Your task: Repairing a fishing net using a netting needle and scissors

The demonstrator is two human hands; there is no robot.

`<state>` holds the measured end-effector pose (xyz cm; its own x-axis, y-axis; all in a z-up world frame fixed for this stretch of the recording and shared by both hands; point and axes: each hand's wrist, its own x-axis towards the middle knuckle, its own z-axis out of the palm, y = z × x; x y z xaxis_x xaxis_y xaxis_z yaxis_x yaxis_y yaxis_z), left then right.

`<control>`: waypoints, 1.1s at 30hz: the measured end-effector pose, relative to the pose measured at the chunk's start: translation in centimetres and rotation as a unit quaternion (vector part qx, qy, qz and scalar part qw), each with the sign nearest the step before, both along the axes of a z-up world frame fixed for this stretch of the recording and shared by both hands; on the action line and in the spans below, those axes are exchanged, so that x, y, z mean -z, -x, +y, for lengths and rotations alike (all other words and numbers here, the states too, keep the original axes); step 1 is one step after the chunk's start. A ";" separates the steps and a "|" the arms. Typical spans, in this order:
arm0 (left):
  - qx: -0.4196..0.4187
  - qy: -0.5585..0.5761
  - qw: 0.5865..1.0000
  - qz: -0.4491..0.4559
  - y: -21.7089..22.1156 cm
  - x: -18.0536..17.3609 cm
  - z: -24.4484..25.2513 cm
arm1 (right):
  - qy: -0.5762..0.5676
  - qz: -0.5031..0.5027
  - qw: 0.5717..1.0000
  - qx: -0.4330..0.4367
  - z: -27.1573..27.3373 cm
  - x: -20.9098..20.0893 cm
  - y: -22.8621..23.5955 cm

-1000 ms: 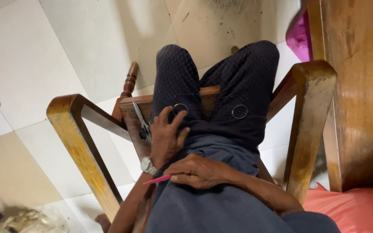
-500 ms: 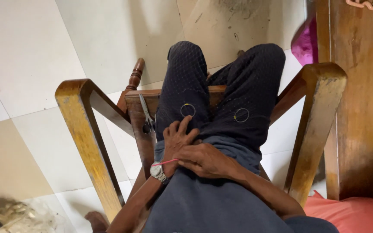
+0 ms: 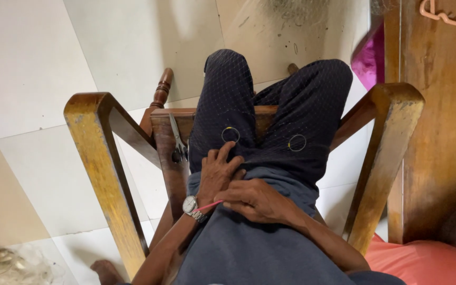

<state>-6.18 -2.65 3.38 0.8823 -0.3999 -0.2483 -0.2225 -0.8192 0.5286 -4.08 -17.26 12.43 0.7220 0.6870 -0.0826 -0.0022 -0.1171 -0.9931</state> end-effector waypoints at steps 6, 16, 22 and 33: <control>-0.005 0.062 0.998 -0.034 -2.1 -2.1 -0.1 | -0.021 0.013 0.998 -0.054 0.1 -1.5 -0.2; 0.017 0.068 0.997 -0.020 -1.3 -0.3 -0.2 | -0.124 0.008 0.991 0.046 -0.4 -0.5 -0.1; 0.041 0.053 0.997 -0.047 -0.9 0.5 0.1 | -0.132 -0.005 0.990 0.053 -0.9 0.1 0.3; 0.004 0.110 0.994 -0.015 -1.5 -1.5 -0.3 | 0.331 -0.246 0.904 0.112 -4.8 7.9 1.3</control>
